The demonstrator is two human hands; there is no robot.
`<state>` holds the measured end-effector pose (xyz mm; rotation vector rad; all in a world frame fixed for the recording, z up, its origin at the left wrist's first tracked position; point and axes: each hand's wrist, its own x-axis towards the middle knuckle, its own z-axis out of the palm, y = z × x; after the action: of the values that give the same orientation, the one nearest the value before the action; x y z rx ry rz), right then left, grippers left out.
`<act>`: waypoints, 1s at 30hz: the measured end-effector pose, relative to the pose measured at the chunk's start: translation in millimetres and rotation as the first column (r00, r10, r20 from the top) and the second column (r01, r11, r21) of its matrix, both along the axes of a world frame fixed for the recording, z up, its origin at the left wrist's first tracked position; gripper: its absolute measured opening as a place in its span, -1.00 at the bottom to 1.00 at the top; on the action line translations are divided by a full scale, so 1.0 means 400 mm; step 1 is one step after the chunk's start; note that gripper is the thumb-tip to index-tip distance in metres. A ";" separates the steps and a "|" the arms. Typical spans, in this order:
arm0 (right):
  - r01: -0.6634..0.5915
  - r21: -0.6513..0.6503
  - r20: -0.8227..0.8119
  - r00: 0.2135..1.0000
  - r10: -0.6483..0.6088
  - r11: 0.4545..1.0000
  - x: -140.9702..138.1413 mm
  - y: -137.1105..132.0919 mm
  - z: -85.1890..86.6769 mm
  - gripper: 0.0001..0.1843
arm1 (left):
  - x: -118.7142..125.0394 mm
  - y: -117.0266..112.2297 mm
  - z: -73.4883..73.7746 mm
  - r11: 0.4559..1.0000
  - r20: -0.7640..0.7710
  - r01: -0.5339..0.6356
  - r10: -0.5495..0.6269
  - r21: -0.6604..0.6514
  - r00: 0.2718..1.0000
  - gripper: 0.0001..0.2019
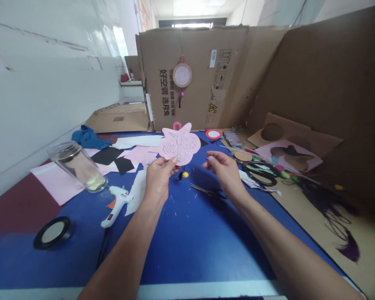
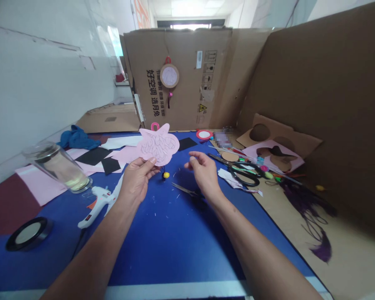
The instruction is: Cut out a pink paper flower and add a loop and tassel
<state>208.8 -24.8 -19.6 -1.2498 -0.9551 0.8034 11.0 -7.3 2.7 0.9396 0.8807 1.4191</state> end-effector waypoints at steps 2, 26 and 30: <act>0.011 0.047 0.065 0.998 -0.014 0.999 0.011 0.004 0.000 -0.61 | -0.001 0.000 0.001 1.000 0.010 0.005 -0.005 -0.007 1.000 -0.66; -0.201 0.218 -0.147 0.960 0.236 0.955 -0.040 -0.019 0.026 -0.58 | 0.019 -0.027 -0.003 0.983 -0.042 0.183 -0.183 -0.013 0.982 -0.78; -0.201 0.216 -0.134 0.963 0.233 0.955 -0.042 -0.021 0.027 -0.63 | 0.018 -0.020 -0.012 0.988 -0.047 0.145 -0.147 -0.045 0.988 -0.79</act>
<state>192.1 -33.3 -8.9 -0.9025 -1.0284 0.9391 18.2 -15.4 -2.1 0.9915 0.8574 1.2523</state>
